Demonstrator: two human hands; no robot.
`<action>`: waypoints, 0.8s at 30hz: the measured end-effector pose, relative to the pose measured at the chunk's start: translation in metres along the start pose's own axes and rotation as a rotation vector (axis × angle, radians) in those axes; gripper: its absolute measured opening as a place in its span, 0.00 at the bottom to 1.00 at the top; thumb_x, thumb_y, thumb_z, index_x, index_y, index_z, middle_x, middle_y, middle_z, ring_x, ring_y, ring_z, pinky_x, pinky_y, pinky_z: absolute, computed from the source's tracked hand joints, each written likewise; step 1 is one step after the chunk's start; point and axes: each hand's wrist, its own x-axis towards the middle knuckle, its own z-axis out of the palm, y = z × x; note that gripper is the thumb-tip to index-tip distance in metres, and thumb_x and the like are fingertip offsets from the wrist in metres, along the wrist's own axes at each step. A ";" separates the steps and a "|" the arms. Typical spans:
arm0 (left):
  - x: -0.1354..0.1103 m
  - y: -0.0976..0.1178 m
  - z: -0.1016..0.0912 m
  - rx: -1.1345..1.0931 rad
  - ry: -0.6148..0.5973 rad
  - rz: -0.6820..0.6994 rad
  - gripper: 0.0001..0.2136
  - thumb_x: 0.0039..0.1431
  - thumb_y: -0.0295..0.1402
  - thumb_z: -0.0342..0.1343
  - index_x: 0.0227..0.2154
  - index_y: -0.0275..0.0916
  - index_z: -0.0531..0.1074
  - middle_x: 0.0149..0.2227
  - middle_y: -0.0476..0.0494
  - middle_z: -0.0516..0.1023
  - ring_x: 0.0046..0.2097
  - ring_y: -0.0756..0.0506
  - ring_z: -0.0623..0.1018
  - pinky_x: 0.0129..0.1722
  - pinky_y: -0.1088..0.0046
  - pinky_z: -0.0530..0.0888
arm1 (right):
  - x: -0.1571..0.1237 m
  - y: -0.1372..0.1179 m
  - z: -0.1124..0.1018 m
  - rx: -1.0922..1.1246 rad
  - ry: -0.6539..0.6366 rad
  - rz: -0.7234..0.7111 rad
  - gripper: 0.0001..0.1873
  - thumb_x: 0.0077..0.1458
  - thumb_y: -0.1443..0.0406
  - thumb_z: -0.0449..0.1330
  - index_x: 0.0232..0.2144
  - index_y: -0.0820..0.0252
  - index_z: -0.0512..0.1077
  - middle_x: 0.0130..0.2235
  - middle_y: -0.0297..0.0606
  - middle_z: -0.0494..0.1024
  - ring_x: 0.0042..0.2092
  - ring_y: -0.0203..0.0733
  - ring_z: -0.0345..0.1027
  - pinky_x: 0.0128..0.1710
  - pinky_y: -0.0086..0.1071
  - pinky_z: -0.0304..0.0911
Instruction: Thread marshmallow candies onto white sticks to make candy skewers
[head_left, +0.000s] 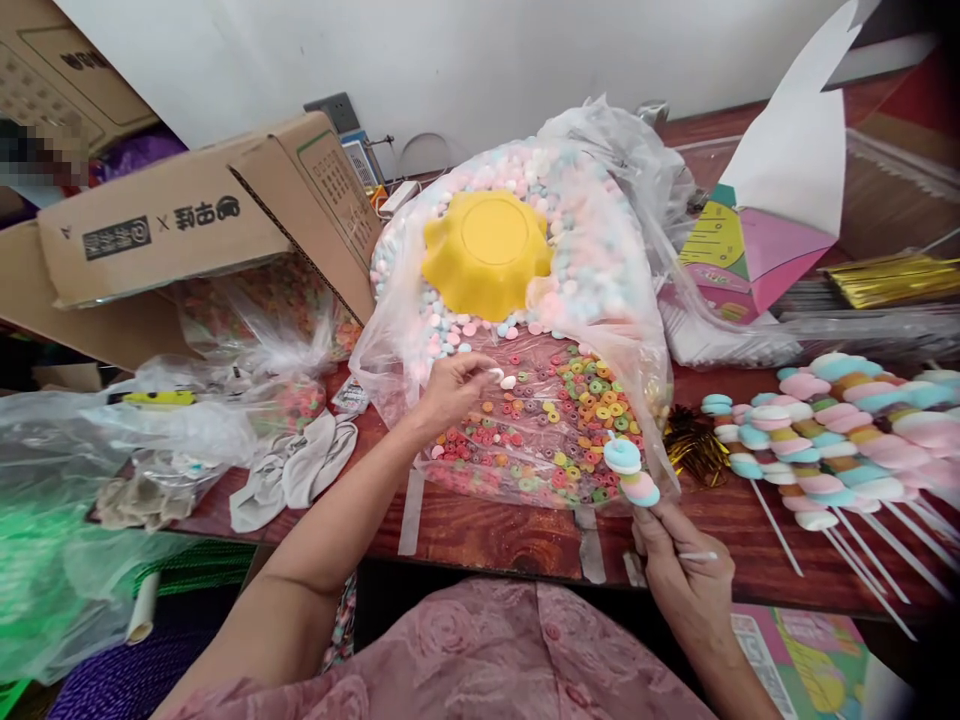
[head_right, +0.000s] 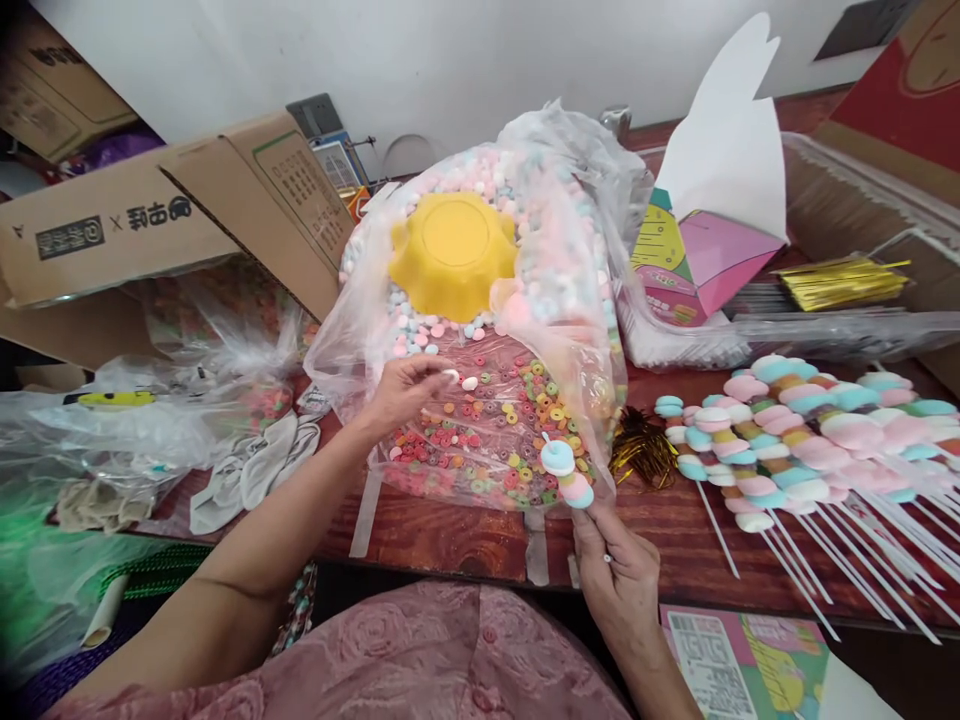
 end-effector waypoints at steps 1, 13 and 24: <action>0.004 -0.001 0.001 0.045 0.029 0.007 0.06 0.59 0.30 0.58 0.35 0.38 0.80 0.32 0.45 0.82 0.34 0.47 0.79 0.37 0.70 0.76 | 0.000 0.001 0.000 -0.003 0.002 0.002 0.14 0.60 0.61 0.61 0.44 0.64 0.79 0.20 0.26 0.63 0.20 0.30 0.55 0.20 0.25 0.54; -0.002 -0.008 0.032 0.481 -0.223 0.209 0.10 0.62 0.24 0.47 0.34 0.35 0.74 0.37 0.37 0.78 0.41 0.42 0.77 0.46 0.64 0.74 | 0.001 -0.005 -0.001 0.024 -0.020 0.002 0.13 0.61 0.62 0.60 0.42 0.64 0.79 0.20 0.26 0.63 0.20 0.30 0.53 0.20 0.24 0.53; 0.007 -0.008 0.033 0.285 -0.210 0.065 0.08 0.55 0.25 0.55 0.36 0.35 0.78 0.38 0.38 0.81 0.42 0.42 0.78 0.47 0.62 0.73 | 0.005 -0.009 0.001 -0.032 0.013 -0.170 0.11 0.61 0.65 0.59 0.42 0.64 0.78 0.19 0.26 0.64 0.19 0.29 0.53 0.18 0.23 0.53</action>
